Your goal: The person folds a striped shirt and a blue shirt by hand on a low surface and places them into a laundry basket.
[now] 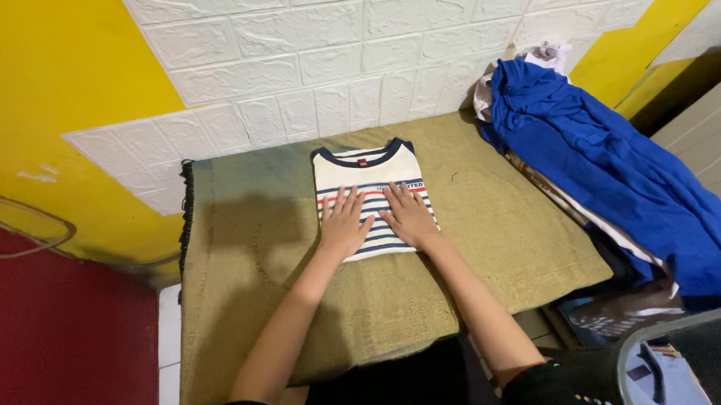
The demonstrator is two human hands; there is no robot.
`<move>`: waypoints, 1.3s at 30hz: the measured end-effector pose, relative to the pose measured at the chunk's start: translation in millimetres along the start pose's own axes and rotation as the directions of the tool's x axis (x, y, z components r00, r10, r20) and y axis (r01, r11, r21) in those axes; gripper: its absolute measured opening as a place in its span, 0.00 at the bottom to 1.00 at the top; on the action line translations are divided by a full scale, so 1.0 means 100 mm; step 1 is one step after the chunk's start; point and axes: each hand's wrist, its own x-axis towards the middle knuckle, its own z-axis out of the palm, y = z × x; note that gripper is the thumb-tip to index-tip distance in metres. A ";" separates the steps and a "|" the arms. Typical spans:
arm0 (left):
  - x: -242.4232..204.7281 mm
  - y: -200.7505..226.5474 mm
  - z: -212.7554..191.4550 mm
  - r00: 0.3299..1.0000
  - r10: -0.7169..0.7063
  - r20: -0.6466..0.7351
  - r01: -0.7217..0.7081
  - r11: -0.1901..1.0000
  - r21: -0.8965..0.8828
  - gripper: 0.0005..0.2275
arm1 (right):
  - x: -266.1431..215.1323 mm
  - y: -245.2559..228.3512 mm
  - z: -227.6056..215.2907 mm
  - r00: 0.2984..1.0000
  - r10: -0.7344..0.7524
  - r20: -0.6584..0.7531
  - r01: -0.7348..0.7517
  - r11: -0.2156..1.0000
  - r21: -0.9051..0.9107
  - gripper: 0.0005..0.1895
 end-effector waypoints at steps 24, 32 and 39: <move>-0.28 0.26 0.13 0.866 0.492 0.090 -0.499 0.862 0.092 0.24 | -0.93 0.08 -0.38 0.890 0.427 0.162 -0.381 0.497 0.780 0.28; -0.17 0.86 -0.17 0.980 0.159 0.120 -0.116 0.945 -0.307 0.17 | -1.22 -0.49 -0.65 0.845 0.434 0.314 -0.091 -0.461 0.883 0.41; -0.68 1.47 -0.06 0.812 0.518 -0.271 -0.547 0.836 -0.041 0.09 | -0.81 -0.25 -0.37 0.775 0.458 0.436 0.041 -0.725 0.688 0.31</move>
